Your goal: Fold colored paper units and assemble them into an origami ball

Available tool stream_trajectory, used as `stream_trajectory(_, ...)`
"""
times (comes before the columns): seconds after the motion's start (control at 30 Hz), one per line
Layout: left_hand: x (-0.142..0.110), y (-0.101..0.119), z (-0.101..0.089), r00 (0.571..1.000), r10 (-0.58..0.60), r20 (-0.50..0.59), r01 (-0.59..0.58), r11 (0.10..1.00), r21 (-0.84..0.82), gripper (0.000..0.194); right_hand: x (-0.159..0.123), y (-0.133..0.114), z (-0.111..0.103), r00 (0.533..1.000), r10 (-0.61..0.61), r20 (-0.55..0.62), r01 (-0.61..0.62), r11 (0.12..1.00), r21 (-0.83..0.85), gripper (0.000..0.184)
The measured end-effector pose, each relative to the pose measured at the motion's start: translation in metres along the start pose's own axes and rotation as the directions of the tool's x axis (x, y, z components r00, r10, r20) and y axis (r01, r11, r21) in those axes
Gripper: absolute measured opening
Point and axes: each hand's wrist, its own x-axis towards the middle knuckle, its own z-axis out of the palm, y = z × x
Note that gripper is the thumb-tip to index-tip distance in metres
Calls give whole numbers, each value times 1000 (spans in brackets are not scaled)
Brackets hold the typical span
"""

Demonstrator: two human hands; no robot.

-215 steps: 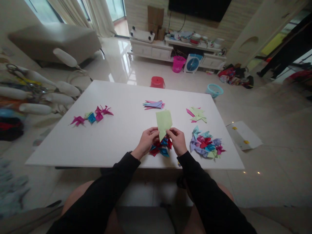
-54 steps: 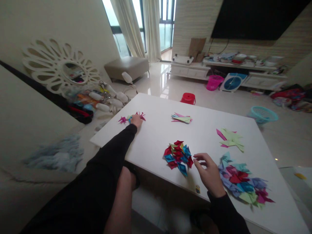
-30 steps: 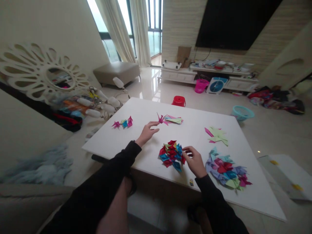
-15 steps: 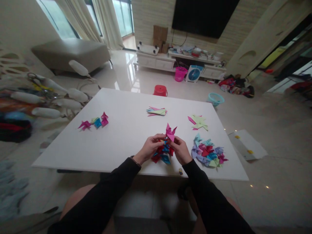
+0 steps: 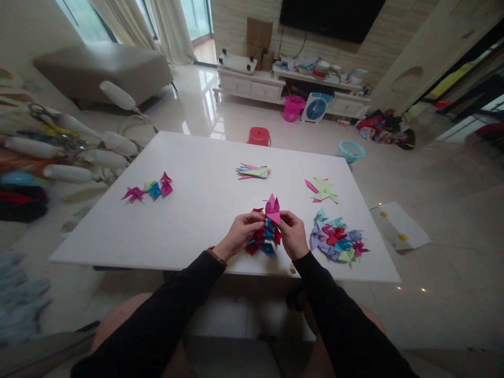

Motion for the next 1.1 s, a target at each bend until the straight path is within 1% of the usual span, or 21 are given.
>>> stream_trajectory(0.1, 0, -1, 3, 999, 21, -31, -22, 999, -33, 33, -4, -1, 1, 1000, -25, 12, 25, 998, -55, 28)
stream_trajectory(0.2, 3, -2, 5, 998, 22, -55, -24, 999, -32, 38, -5, 0, 2, 999, -20, 27, 22, 997, -74, 26)
stream_trajectory(0.33, 10, 0, 1, 998, 19, -54, -19, 1000, -12, 38, -4, 0, 2, 998, 5, 59, -1, 997, -77, 24)
stream_trajectory(0.43, 15, 2, -5, 999, 24, -47, -24, 1000, 0, 37, 0, -2, -1, 995, 34, 97, -32, 999, -27, 33)
stream_trajectory(0.5, 18, 4, -9, 1000, 24, -18, -23, 999, 35, 36, 3, -6, -3, 992, 63, 105, -68, 996, 53, 37)
stream_trajectory(0.53, 19, 5, -11, 1000, 17, 6, -18, 998, 64, 35, 5, -9, -4, 991, 83, 106, -92, 991, 92, 35)
stream_trajectory(0.63, 19, 7, -13, 997, 2, 80, -15, 986, 165, 32, 8, -15, -5, 983, 138, 123, -155, 977, 147, 19)
stream_trajectory(0.67, 18, 8, -14, 995, 2, 100, -21, 980, 197, 30, 7, -16, -5, 980, 150, 130, -168, 975, 147, 18)
stream_trajectory(0.8, 14, 12, -13, 986, -12, 165, -35, 960, 278, 27, 4, -18, -2, 973, 174, 152, -191, 976, 103, 31)
stream_trajectory(0.97, 10, 15, -11, 973, -50, 224, -33, 935, 353, 26, 0, -17, 0, 960, 210, 184, -223, 973, 54, 35)
stream_trajectory(1.1, 11, 18, -11, 968, -30, 247, -71, 918, 390, 22, 1, -16, 0, 934, 302, 191, -317, 947, 52, 39)
